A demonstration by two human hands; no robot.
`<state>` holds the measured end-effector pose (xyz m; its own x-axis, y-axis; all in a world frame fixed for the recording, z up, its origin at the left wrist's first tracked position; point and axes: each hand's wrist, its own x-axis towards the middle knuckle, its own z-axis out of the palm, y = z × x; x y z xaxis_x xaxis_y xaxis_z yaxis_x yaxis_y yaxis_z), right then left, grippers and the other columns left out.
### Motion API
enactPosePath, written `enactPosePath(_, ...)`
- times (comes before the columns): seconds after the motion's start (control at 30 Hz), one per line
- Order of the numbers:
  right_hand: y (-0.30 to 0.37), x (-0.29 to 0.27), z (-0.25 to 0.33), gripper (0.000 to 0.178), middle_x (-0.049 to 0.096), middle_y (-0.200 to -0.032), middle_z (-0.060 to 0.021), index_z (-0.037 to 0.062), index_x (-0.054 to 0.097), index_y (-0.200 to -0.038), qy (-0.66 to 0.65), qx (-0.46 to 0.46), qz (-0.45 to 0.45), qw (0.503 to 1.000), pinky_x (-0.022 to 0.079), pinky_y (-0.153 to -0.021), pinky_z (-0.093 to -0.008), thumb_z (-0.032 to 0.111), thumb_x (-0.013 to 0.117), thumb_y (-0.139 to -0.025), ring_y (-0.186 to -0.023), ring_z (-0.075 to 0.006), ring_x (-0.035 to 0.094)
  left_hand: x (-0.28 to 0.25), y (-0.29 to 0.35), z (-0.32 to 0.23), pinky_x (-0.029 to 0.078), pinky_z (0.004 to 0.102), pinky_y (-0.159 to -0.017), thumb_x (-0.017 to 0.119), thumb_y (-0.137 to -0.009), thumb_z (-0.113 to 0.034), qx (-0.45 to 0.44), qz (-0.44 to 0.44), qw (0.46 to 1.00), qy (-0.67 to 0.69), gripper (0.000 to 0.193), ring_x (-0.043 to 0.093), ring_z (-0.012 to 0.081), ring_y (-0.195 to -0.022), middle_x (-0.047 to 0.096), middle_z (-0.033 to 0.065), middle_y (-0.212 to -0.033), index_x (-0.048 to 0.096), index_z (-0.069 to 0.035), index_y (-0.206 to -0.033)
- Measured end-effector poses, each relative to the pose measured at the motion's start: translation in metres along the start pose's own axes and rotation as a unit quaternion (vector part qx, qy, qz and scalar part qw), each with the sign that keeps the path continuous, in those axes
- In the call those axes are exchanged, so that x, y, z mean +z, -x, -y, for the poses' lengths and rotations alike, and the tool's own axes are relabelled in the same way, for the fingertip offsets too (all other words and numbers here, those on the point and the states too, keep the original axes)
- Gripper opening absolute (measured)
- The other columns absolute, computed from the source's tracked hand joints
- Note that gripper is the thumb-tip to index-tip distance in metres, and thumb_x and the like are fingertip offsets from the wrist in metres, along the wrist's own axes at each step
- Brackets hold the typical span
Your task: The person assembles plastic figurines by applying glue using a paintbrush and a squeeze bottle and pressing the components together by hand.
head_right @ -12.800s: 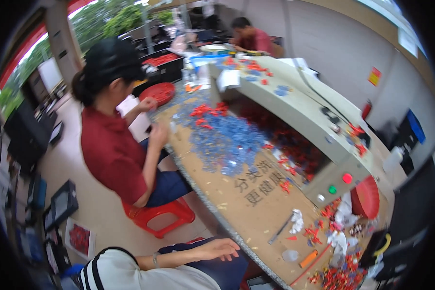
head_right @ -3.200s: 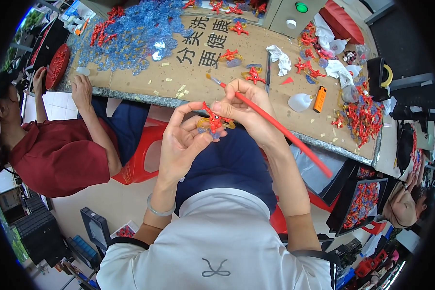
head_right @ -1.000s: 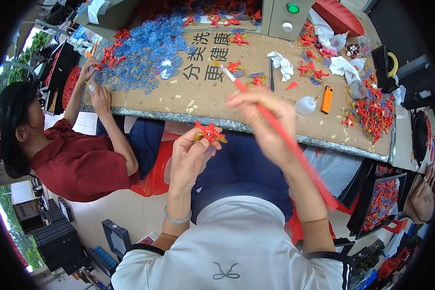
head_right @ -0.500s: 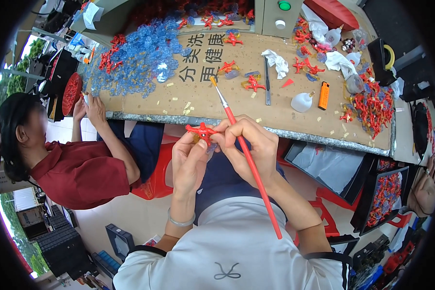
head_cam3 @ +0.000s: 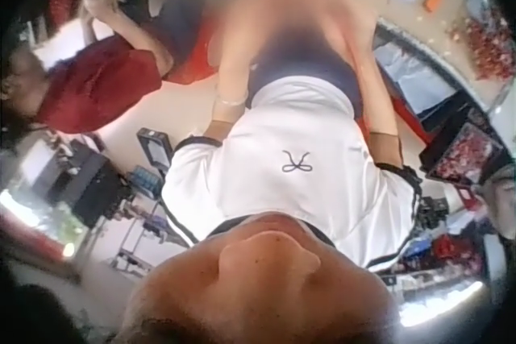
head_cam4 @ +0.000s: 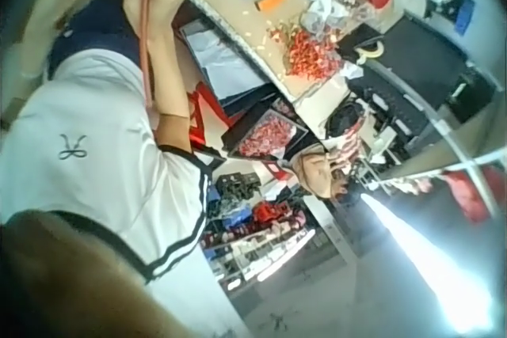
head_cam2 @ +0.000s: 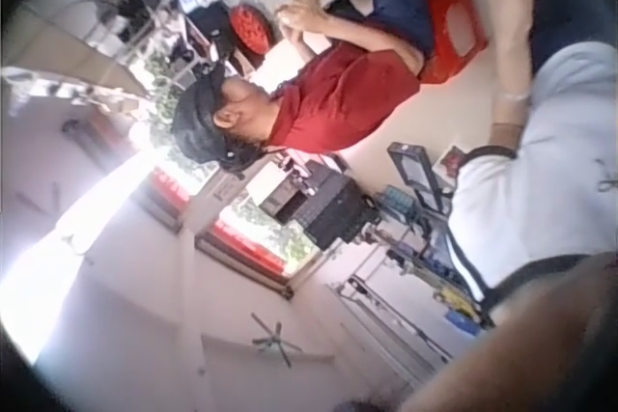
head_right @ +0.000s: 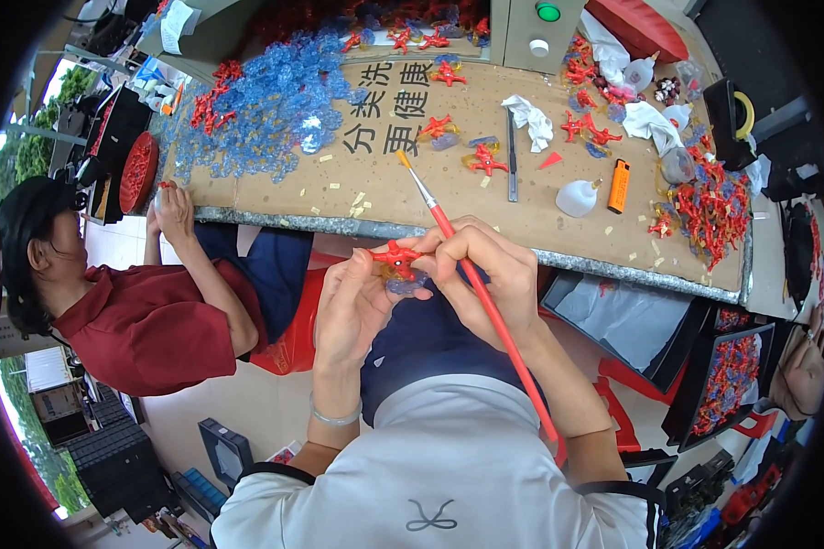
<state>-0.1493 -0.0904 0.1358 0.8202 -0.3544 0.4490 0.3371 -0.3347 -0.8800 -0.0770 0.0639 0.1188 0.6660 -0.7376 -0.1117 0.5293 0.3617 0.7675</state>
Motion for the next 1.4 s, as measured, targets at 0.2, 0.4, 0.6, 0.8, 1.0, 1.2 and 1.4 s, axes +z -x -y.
enactPosePath(0.2, 0.0, -0.003, -0.005, 0.024, 0.064, -0.086, -0.0144, 0.0041, 0.049, -0.073, -0.069, 0.046, 0.005, 0.997, 0.051, -0.068, -0.0278, -0.01, 0.068, -0.076, -0.081, -0.0168, 0.062, -0.001, 0.0, -0.004, 0.055, 0.0449, -0.084, 0.039, -0.101, -0.028, -0.019, 0.004, 0.999, 0.029, 0.045, 0.061, 0.0266, -0.103, 0.056, 0.0228, -0.121, 0.053, 0.011, -0.119)
enactPosePath(0.4, -0.003, -0.013, -0.017, 0.011, 0.066, -0.089, -0.0128, 0.0013, 0.056, -0.077, -0.069, 0.022, 0.032, 0.997, 0.053, -0.072, -0.0282, -0.006, 0.063, -0.083, -0.082, -0.018, 0.066, 0.003, -0.005, -0.002, 0.048, 0.0417, -0.096, 0.06, -0.09, -0.01, 0.011, 0.042, 0.999, 0.031, 0.05, 0.054, 0.025, -0.115, 0.051, 0.0207, -0.128, 0.042, 0.01, -0.132)
enactPosePath(0.6, 0.003, -0.038, 0.005, 0.034, 0.066, -0.078, -0.0097, -0.0035, 0.065, -0.107, -0.141, 0.091, -0.036, 0.985, 0.046, -0.065, -0.0261, 0.026, 0.056, -0.093, -0.07, -0.0132, 0.058, 0.008, -0.006, 0.003, 0.045, 0.0348, -0.099, 0.076, -0.071, 0.004, 0.128, -0.093, 0.959, -0.234, 0.071, 0.051, 0.0203, -0.118, 0.05, 0.0141, -0.127, 0.043, 0.003, -0.135)
enactPosePath(0.8, -0.003, -0.032, 0.009, 0.025, 0.062, -0.071, -0.0087, 0.0003, 0.069, -0.092, 0.052, -0.027, 0.062, 0.996, 0.04, -0.058, -0.0278, 0.024, 0.062, -0.086, -0.063, -0.0176, 0.055, 0.009, -0.006, 0.006, 0.048, 0.0342, -0.09, 0.078, -0.065, 0.001, 0.221, -0.145, 0.85, -0.455, 0.071, 0.055, 0.0262, -0.112, 0.056, 0.0165, -0.118, 0.05, -0.003, -0.13)
enactPosePath(1.0, -0.011, -0.026, 0.021, 0.017, 0.062, -0.071, -0.0036, 0.003, 0.068, -0.083, -0.018, 0.035, 0.038, 0.998, 0.041, -0.065, -0.0307, 0.019, 0.063, -0.085, -0.064, -0.0186, 0.055, 0.013, -0.003, 0.002, 0.051, 0.027, -0.08, 0.08, -0.062, 0.003, 0.231, -0.145, 0.764, -0.585, 0.07, 0.06, 0.0191, -0.105, 0.055, 0.0132, -0.119, 0.051, -0.001, -0.126)
enactPosePath(1.2, -0.021, -0.03, 0.005, 0.009, 0.063, -0.072, -0.0049, 0.0037, 0.066, -0.079, 0.111, -0.065, 0.044, 0.991, 0.04, -0.07, -0.031, 0.01, 0.061, -0.082, -0.068, -0.0204, 0.056, 0.011, -0.004, 0.005, 0.05, 0.0257, -0.075, 0.079, -0.065, 0.003, 0.237, -0.14, 0.783, -0.557, 0.068, 0.061, 0.0186, -0.102, 0.056, 0.0135, -0.117, 0.049, 0.0, -0.125)
enactPosePath(1.4, -0.03, -0.034, -0.001, 0.01, 0.067, -0.084, -0.0092, 0.0017, 0.067, -0.082, 0.234, -0.114, 0.0, 0.965, 0.043, -0.075, -0.032, 0.005, 0.058, -0.085, -0.079, -0.0208, 0.061, 0.012, -0.004, 0.004, 0.051, 0.028, -0.084, 0.077, -0.065, 0.006, 0.2, -0.121, 0.819, -0.525, 0.07, 0.059, 0.0208, -0.108, 0.054, 0.016, -0.119, 0.044, 0.002, -0.126)
